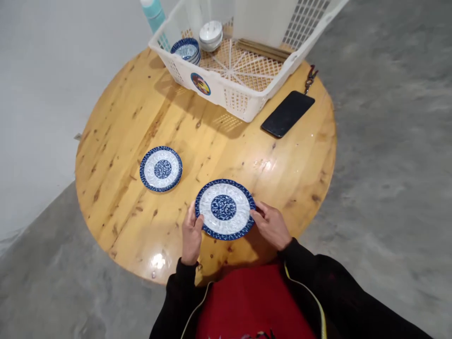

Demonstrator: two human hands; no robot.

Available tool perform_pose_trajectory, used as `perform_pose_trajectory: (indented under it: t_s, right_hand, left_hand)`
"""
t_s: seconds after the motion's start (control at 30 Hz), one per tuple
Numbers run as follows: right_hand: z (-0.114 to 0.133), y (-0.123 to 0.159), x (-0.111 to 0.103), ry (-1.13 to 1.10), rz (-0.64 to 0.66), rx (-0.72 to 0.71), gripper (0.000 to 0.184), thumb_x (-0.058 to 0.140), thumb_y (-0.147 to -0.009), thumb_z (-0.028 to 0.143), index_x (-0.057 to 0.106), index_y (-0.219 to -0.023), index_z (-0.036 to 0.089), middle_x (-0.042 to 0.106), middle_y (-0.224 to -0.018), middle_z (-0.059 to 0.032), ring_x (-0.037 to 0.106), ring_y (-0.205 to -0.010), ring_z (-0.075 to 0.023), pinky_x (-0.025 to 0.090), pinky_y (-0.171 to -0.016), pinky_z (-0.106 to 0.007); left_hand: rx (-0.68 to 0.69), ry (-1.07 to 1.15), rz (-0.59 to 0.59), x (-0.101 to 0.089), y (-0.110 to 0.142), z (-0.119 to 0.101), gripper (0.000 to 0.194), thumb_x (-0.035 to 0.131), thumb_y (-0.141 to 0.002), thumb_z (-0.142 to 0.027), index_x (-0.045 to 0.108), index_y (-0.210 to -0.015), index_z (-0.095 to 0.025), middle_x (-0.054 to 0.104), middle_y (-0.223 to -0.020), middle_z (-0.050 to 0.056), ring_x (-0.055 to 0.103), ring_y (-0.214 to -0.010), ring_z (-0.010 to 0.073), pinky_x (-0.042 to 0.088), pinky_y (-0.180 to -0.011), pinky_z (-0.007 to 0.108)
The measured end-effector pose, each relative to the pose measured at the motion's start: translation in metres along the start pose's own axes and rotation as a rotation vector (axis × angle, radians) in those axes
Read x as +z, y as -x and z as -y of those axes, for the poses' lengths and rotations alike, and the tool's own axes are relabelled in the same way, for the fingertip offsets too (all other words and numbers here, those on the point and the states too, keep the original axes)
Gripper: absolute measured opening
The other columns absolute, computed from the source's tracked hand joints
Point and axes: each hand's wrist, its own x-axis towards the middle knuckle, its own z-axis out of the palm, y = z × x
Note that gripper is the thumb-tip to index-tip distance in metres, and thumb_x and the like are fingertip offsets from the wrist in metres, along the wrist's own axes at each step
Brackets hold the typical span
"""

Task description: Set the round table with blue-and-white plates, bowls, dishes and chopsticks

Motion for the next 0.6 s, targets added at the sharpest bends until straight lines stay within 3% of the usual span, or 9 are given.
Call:
perform_pose_trajectory:
  t_s: [0.13,0.4,0.6]
  right_hand:
    - [-0.024,0.017,-0.011,0.042,-0.045,0.05,0.033,0.059,-0.082,0.05,0.072,-0.092,0.021,0.076,-0.088,-0.0058,0.069,-0.086,-0.0283,0.054,-0.083,-0.04]
    - [-0.026,-0.001,0.003,-0.035,-0.093,0.053,0.03,0.057,-0.08,0.047,0.07,-0.088,0.02,0.073,-0.082,-0.0046,0.066,-0.079,-0.0249,0.053,-0.076,-0.035]
    - [-0.033,-0.014,0.001,0.01,-0.112,0.03,0.027,0.057,-0.079,0.044,0.068,-0.087,0.021,0.067,-0.072,-0.0018,0.061,-0.074,-0.0229,0.051,-0.072,-0.033]
  left_hand:
    - [-0.022,0.042,0.002,0.023,0.002,0.015,0.051,0.051,-0.099,-0.029,0.052,-0.15,-0.021,0.053,-0.159,0.009,0.046,-0.151,0.0245,0.033,-0.128,0.043]
    - [0.092,-0.153,-0.024,0.025,-0.029,0.004,0.052,0.046,-0.094,-0.018,0.057,-0.145,-0.022,0.061,-0.15,0.007,0.053,-0.144,0.0224,0.041,-0.123,0.041]
    - [0.114,-0.125,-0.015,0.03,-0.041,0.009,0.052,0.045,-0.093,-0.016,0.057,-0.143,-0.022,0.064,-0.146,0.007,0.055,-0.141,0.0208,0.041,-0.122,0.04]
